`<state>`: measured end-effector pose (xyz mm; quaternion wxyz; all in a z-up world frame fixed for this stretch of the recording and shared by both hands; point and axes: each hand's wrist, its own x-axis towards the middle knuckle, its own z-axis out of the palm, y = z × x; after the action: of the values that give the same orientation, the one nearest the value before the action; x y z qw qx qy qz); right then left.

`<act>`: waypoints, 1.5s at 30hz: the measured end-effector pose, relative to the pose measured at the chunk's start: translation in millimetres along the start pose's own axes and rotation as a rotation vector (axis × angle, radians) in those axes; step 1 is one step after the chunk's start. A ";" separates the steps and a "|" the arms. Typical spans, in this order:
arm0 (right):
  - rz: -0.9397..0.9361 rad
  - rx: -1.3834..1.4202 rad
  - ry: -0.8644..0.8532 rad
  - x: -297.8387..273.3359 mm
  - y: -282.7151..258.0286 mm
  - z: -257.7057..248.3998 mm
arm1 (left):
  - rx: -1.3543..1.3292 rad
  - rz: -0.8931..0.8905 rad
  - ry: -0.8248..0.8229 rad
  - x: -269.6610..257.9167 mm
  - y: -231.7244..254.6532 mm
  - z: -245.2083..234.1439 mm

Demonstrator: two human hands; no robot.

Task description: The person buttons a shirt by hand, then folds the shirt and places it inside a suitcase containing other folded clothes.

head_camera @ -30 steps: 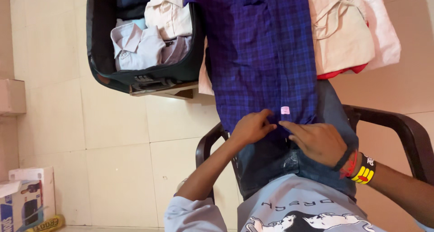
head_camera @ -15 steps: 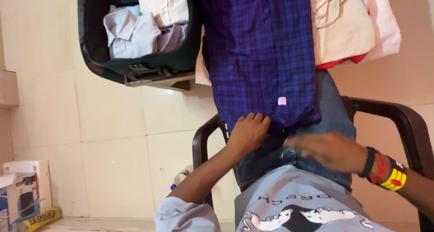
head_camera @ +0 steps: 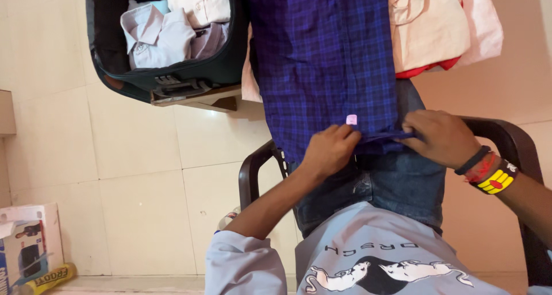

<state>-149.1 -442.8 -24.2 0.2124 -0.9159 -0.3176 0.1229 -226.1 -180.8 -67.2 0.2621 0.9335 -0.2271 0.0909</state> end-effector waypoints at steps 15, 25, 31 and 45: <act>0.267 0.360 0.103 -40.2 -18.7 -2.3 | 0.277 -0.065 -0.184 -31.7 12.0 -38.3; 0.216 -0.032 0.260 -72.3 -8.3 -19.8 | 0.222 -0.123 -0.274 -52.0 54.0 -53.5; 0.024 -0.005 0.121 -67.5 -15.4 -12.3 | -0.014 -0.382 -0.307 -57.3 27.8 -55.6; -0.011 -0.109 -0.223 -51.1 -18.0 -7.4 | -0.248 -0.858 -0.420 -99.2 -90.3 -7.7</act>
<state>-195.3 -464.7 -4.7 0.1265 -0.9050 -0.3504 0.2055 -271.2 -70.8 -129.9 0.3338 0.9028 0.1207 -0.2429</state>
